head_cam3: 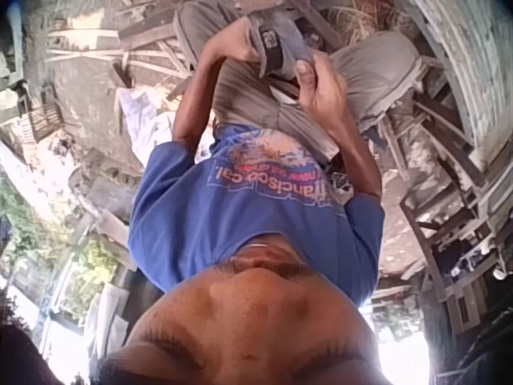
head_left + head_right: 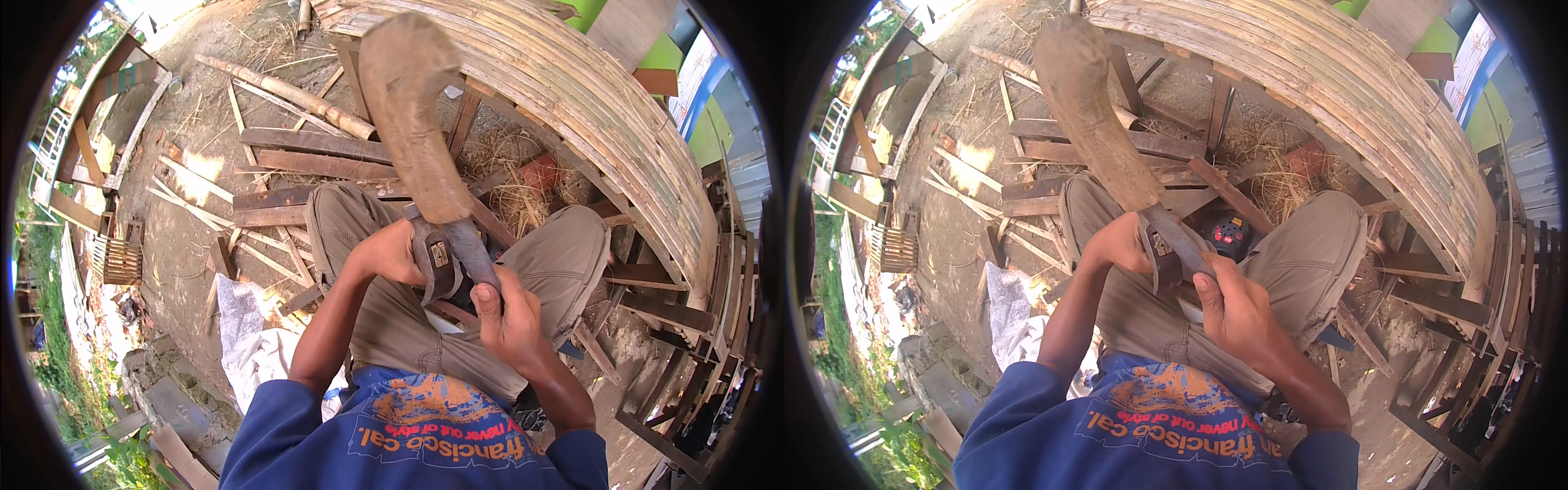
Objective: The person sits on the ground and uses a hammer to drive nails into a wooden plank attached to a curved wooden structure. They then use a metal bar to pry or adjust parts of the structure.
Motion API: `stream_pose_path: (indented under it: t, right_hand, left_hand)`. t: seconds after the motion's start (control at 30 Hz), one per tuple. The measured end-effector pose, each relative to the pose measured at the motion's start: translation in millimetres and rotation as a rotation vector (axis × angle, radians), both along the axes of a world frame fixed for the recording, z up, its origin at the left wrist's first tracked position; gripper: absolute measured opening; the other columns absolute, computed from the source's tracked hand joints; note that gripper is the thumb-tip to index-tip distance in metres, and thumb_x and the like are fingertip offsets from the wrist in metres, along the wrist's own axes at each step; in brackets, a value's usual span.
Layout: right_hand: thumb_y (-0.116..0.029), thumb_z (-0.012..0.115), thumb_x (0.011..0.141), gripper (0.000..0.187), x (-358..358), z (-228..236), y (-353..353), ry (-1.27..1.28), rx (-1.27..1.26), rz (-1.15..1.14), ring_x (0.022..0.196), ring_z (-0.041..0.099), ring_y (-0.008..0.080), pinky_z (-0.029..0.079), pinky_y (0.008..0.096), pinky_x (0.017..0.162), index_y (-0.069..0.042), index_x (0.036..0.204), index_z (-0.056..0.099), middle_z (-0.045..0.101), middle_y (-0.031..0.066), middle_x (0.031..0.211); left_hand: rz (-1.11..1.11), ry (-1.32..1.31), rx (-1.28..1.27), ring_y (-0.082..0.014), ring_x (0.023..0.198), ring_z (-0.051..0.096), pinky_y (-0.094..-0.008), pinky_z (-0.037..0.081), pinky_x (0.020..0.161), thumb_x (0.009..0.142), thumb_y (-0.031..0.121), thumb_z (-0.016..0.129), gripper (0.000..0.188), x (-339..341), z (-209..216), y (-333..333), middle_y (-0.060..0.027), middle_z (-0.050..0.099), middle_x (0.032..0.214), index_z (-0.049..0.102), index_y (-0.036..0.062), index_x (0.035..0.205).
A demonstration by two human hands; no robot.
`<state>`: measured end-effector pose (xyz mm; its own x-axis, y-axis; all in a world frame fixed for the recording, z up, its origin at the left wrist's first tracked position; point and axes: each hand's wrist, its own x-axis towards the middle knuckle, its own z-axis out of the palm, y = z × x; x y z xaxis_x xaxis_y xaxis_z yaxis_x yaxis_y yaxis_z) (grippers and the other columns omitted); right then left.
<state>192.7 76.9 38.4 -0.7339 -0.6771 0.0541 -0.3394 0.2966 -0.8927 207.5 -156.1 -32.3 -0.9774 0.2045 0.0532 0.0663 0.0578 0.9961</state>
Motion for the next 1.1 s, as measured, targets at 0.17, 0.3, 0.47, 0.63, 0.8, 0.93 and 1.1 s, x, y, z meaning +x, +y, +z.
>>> stream_pose_path:
  t: [0.17, 0.3, 0.47, 0.63, 0.8, 0.93, 1.1]
  right_hand:
    - [-0.02, 0.053, 0.104, 0.03, -2, -1, -2, 0.111, 0.081, 0.047, 0.077, 0.068, 0.0429, 0.052, 0.0453, 0.064, 0.002, 0.124, 0.052, 0.065, 0.0247, 0.088]
    - [-0.018, 0.054, 0.103, 0.027, 2, -2, 3, 0.082, 0.059, -0.052, 0.075, 0.066, 0.0454, 0.051, 0.0471, 0.062, 0.002, 0.121, 0.052, 0.065, 0.0239, 0.085]
    - [-0.018, 0.055, 0.103, 0.028, 1, -11, -2, 0.124, 0.079, 0.028, 0.074, 0.067, 0.0426, 0.052, 0.0455, 0.062, 0.002, 0.122, 0.053, 0.065, 0.0221, 0.084]
    - [-0.02, 0.055, 0.103, 0.026, 7, -3, -1, 0.097, -0.028, -0.069, 0.062, 0.061, 0.026, 0.048, 0.0342, 0.06, 0.002, 0.117, 0.056, 0.06, 0.0151, 0.075]
    - [-0.021, 0.054, 0.104, 0.028, 0, -16, -5, 0.123, 0.033, 0.016, 0.059, 0.058, 0.0193, 0.048, 0.032, 0.058, 0.004, 0.115, 0.057, 0.059, 0.0114, 0.072]
    - [-0.019, 0.053, 0.104, 0.025, 6, -10, -5, 0.107, -0.077, -0.055, 0.055, 0.055, 0.0199, 0.047, 0.0326, 0.057, 0.004, 0.113, 0.056, 0.057, 0.0119, 0.07]
    - [-0.023, 0.049, 0.106, 0.028, 1, -22, -11, 0.123, 0.065, 0.053, 0.054, 0.052, 0.0131, 0.044, 0.0304, 0.053, 0.004, 0.111, 0.054, 0.054, 0.0088, 0.066]
  left_hand:
    - [-0.065, -0.084, -0.163, -0.0104, 0.073, 0.057, -0.0283, 0.048, 0.066, 0.061, 0.014, 0.079, 0.038, 2, -6, -11, -0.0012, 0.062, 0.079, 0.065, 0.0022, 0.094]
    - [-0.013, -0.034, -0.114, -0.0082, 0.072, 0.058, -0.0277, 0.05, 0.066, 0.059, 0.013, 0.08, 0.045, 4, -23, -12, -0.0003, 0.066, 0.08, 0.066, 0.0008, 0.1]
    - [-0.077, -0.064, -0.204, -0.0099, 0.078, 0.059, -0.0283, 0.051, 0.072, 0.059, 0.013, 0.08, 0.051, -1, -20, -16, -0.0025, 0.066, 0.086, 0.065, 0.0006, 0.107]
    - [-0.016, 0.025, -0.073, -0.0092, 0.08, 0.058, -0.0281, 0.05, 0.074, 0.06, 0.011, 0.078, 0.054, 1, -15, -13, -0.0027, 0.067, 0.09, 0.066, 0.0012, 0.112]
    - [-0.07, -0.074, -0.141, -0.009, 0.079, 0.057, -0.0284, 0.05, 0.072, 0.061, 0.009, 0.077, 0.05, 3, -13, -15, -0.0017, 0.065, 0.089, 0.064, 0.0014, 0.108]
    - [-0.043, 0.051, -0.087, -0.0088, 0.078, 0.055, -0.0282, 0.049, 0.072, 0.061, 0.007, 0.076, 0.048, 3, -22, -16, -0.0007, 0.063, 0.087, 0.063, 0.0013, 0.107]
    - [-0.062, -0.086, -0.126, -0.0083, 0.081, 0.054, -0.0289, 0.05, 0.073, 0.061, 0.006, 0.077, 0.05, 4, -5, -14, -0.0013, 0.063, 0.09, 0.062, -0.0005, 0.108]
